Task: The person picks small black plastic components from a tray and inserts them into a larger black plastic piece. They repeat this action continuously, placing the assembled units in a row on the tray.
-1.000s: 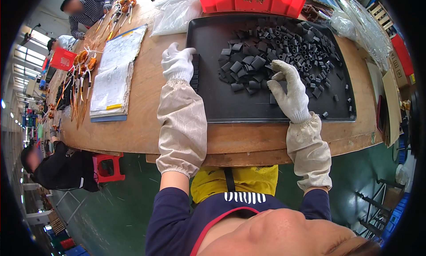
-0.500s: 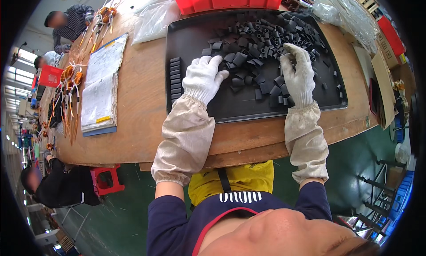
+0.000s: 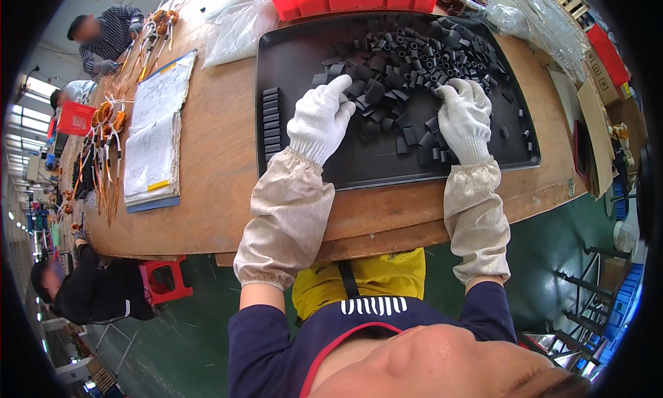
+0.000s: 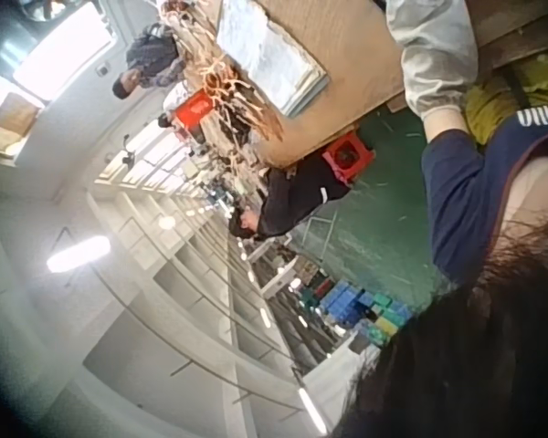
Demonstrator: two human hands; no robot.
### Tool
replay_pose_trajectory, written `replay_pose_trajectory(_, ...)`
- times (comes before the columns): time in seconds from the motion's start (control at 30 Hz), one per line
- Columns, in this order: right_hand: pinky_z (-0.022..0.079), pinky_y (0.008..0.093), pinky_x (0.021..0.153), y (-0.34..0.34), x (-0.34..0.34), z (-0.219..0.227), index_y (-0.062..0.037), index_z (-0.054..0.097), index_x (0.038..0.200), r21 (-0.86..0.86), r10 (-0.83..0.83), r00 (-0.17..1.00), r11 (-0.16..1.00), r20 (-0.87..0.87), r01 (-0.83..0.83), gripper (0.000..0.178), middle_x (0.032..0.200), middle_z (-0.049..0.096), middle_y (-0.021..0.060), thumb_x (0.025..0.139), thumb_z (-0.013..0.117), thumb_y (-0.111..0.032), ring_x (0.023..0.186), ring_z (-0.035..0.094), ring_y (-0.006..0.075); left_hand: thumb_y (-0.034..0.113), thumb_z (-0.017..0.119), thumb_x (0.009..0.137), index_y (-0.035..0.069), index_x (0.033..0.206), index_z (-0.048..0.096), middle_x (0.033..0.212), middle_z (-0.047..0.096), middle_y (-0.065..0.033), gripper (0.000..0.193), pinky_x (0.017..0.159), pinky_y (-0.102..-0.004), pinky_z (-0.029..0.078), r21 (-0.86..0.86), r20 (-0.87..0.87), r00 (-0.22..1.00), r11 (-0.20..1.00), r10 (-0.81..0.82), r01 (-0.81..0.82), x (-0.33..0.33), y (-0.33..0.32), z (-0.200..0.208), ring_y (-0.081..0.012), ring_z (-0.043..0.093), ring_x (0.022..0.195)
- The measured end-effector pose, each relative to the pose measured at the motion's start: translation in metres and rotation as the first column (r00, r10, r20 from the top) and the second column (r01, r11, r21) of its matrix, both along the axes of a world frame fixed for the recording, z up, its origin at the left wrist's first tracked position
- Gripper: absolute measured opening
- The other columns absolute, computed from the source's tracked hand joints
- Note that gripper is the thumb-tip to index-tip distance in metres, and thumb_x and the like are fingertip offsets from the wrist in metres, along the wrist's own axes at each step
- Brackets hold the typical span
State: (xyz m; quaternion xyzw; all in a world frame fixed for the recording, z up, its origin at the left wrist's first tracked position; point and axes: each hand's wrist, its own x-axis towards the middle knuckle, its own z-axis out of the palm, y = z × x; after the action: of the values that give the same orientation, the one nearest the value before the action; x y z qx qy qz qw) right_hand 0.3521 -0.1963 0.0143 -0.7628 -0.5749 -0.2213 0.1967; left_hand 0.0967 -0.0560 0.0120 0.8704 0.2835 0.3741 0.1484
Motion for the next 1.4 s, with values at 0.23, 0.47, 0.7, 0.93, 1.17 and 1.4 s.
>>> replay_pose_trajectory(0.23,0.039,0.0489,0.106,0.001,-0.001,0.002,-0.0109,0.073,0.102,0.001,-0.081,0.996,0.997,-0.024,0.081,0.022,0.116,0.068,0.0077,0.085,0.075,-0.024,0.123,0.056,0.0313,-0.007,0.068,0.093,0.003,0.121,0.065,0.101,0.072,-0.0104,0.030,0.086,-0.0300,0.058,-0.212,0.289,0.957,0.976,0.018,0.045,0.006,-0.005,-0.009,-0.0166,0.072,0.091)
replay_pose_trajectory(0.47,0.040,0.0477,0.103,-0.003,-0.002,0.006,-0.0126,0.070,0.103,-0.052,0.002,0.998,0.999,-0.059,-0.005,0.023,0.115,0.067,0.0064,0.085,0.077,-0.025,0.119,0.057,0.0303,-0.005,0.069,0.093,0.004,0.117,0.067,0.101,0.069,-0.0097,0.026,0.082,-0.0302,0.058,-0.117,0.339,0.939,0.987,-0.061,0.106,0.012,-0.014,-0.001,-0.0180,0.071,0.089)
replay_pose_trajectory(0.7,0.045,0.0477,0.096,-0.003,-0.003,0.012,-0.0156,0.070,0.109,-0.170,-0.083,0.995,0.983,-0.057,0.072,0.026,0.105,0.067,0.0057,0.085,0.077,-0.023,0.108,0.061,0.0300,0.008,0.084,0.078,0.014,0.109,0.075,0.102,0.066,-0.0099,0.033,0.080,-0.0379,0.055,0.015,0.033,0.993,0.993,-0.117,0.117,0.005,-0.013,0.003,-0.0276,0.065,0.093)
replay_pose_trajectory(0.93,0.046,0.0463,0.093,-0.002,-0.009,0.011,-0.0167,0.070,0.110,-0.156,-0.051,0.994,0.987,-0.095,0.036,0.026,0.104,0.065,0.0056,0.086,0.075,-0.026,0.106,0.061,0.0294,0.027,0.087,0.075,0.022,0.111,0.073,0.101,0.065,-0.0055,0.039,0.086,-0.0437,0.053,0.092,-0.311,0.948,0.990,-0.070,0.104,0.008,-0.020,0.005,-0.0314,0.063,0.100)
replay_pose_trajectory(1.17,0.046,0.0455,0.091,-0.002,-0.007,0.009,-0.0157,0.067,0.110,-0.210,-0.051,0.996,0.977,-0.079,0.033,0.029,0.106,0.064,0.0065,0.085,0.076,-0.027,0.105,0.060,0.0294,0.034,0.084,0.079,0.019,0.106,0.073,0.099,0.066,-0.0074,0.033,0.080,-0.0447,0.055,0.043,-0.335,0.942,0.999,0.000,0.015,0.007,-0.025,0.007,-0.0318,0.065,0.096)
replay_pose_trajectory(1.4,0.045,0.0457,0.092,0.001,-0.008,0.001,-0.0155,0.068,0.108,-0.155,-0.035,0.998,0.988,-0.057,0.026,0.029,0.106,0.063,0.0059,0.082,0.077,-0.026,0.108,0.059,0.0289,0.028,0.084,0.080,0.014,0.095,0.074,0.086,0.066,-0.0067,0.022,0.074,-0.0434,0.055,0.082,-0.250,0.968,0.995,-0.033,0.055,0.007,-0.019,0.002,-0.0303,0.067,0.087)
